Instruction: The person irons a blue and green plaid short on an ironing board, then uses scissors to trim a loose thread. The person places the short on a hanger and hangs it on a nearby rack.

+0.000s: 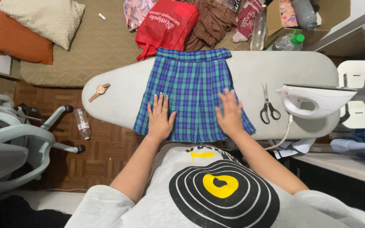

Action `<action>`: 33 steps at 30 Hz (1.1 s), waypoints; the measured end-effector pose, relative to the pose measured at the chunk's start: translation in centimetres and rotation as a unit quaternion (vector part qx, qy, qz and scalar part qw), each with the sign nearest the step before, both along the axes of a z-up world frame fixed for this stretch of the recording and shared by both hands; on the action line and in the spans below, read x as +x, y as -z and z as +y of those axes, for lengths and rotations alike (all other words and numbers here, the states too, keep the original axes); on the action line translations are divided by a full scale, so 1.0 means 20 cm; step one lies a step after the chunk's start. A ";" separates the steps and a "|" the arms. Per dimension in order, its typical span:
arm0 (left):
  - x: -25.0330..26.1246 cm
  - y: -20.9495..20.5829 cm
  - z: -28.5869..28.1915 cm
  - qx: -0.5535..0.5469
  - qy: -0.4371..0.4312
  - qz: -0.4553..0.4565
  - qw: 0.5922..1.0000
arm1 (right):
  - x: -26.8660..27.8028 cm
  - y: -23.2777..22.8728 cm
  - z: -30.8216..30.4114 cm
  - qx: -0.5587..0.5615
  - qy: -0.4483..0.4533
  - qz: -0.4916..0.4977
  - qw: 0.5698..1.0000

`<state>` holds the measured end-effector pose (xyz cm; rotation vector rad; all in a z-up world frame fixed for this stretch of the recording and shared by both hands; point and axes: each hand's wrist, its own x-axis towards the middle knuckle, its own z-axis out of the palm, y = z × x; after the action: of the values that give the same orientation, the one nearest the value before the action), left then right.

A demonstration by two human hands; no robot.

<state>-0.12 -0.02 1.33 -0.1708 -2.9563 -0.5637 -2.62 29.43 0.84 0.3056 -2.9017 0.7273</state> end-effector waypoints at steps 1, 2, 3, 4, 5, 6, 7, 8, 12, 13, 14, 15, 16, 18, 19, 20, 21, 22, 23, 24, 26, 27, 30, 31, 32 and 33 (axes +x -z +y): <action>0.02 -0.04 0.01 0.039 -0.019 -0.004 0.999 | 0.03 -0.04 0.04 -0.048 0.035 0.025 0.998; 0.04 -0.07 0.01 0.078 -0.038 -0.009 0.996 | 0.05 -0.08 0.08 -0.009 0.072 -0.026 0.997; 0.06 -0.11 0.00 0.075 -0.067 -0.086 0.991 | 0.08 -0.11 0.15 0.030 0.111 -0.079 0.990; 0.08 -0.13 0.00 0.071 -0.096 -0.163 0.979 | 0.11 -0.13 0.20 0.070 0.149 -0.130 0.978; 0.10 -0.14 0.00 0.066 -0.122 -0.239 0.961 | 0.15 -0.14 0.24 0.063 0.147 -0.168 0.973; 0.13 -0.14 0.01 0.069 -0.126 -0.256 0.956 | 0.19 -0.13 0.28 0.056 0.145 -0.205 0.966; 0.16 -0.13 0.00 0.071 -0.132 -0.271 0.951 | 0.23 -0.11 0.32 0.048 0.141 -0.241 0.959; 0.19 -0.11 0.00 0.073 -0.137 -0.286 0.945 | 0.27 -0.08 0.35 0.005 0.128 -0.212 0.969; 0.26 0.01 -0.01 0.261 -0.165 -0.281 0.909 | 0.31 0.05 0.39 -0.292 0.171 -0.277 0.899; 0.26 0.03 -0.01 0.298 -0.183 -0.299 0.888 | 0.32 0.07 0.39 -0.390 0.202 -0.332 0.835; 0.27 0.03 -0.02 0.333 -0.200 -0.317 0.865 | 0.33 0.06 0.40 -0.347 0.214 -0.326 0.853; 0.27 0.02 -0.02 0.290 -0.187 -0.313 0.885 | 0.33 0.04 0.40 -0.304 0.225 -0.317 0.870; 0.26 0.00 -0.02 0.246 -0.174 -0.308 0.902 | 0.33 0.01 0.40 -0.259 0.235 -0.307 0.885; 0.26 -0.07 0.00 0.140 -0.135 -0.246 0.949 | 0.36 -0.07 0.39 -0.154 0.188 -0.188 0.952; 0.27 -0.12 0.02 0.078 -0.106 -0.191 0.973 | 0.37 -0.11 0.39 -0.100 0.163 -0.126 0.973; 0.27 -0.16 0.06 0.015 -0.075 -0.135 0.988 | 0.38 -0.14 0.38 -0.085 0.132 -0.144 0.977; 0.26 -0.20 0.11 0.025 -0.015 -0.121 0.992 | 0.38 -0.16 0.38 -0.069 0.102 -0.162 0.979; 0.26 -0.24 0.15 0.034 0.045 -0.108 0.993 | 0.38 -0.17 0.38 -0.054 0.072 -0.180 0.980; 0.26 -0.28 0.19 0.044 0.107 -0.094 0.989 | 0.38 -0.17 0.38 -0.074 0.047 -0.134 0.987; 0.25 -0.30 0.24 0.012 0.121 -0.151 0.981 | 0.38 -0.16 0.39 -0.094 0.022 -0.088 0.991; 0.21 -0.34 0.30 -0.056 0.146 -0.258 0.953 | 0.37 -0.14 0.41 -0.129 0.043 -0.059 0.989; 0.18 -0.36 0.32 -0.043 0.135 -0.255 0.957 | 0.38 -0.13 0.44 -0.145 0.089 -0.076 0.982; 0.13 -0.39 0.34 0.003 0.119 -0.247 0.962 | 0.42 -0.10 0.55 -0.234 0.199 -0.104 0.946; 0.10 -0.40 0.33 0.023 0.122 -0.239 0.963 | 0.44 -0.09 0.60 -0.271 0.232 -0.104 0.929; 0.06 -0.41 0.34 0.043 0.126 -0.232 0.964 | 0.45 -0.08 0.65 -0.327 0.243 -0.111 0.907; 0.04 -0.41 0.36 0.063 0.138 -0.210 0.966 | 0.46 -0.06 0.69 -0.383 0.252 -0.115 0.881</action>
<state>0.69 7.18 9.58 -0.5169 -3.3102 -0.9258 6.66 43.30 1.97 -0.6306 -2.4075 1.7558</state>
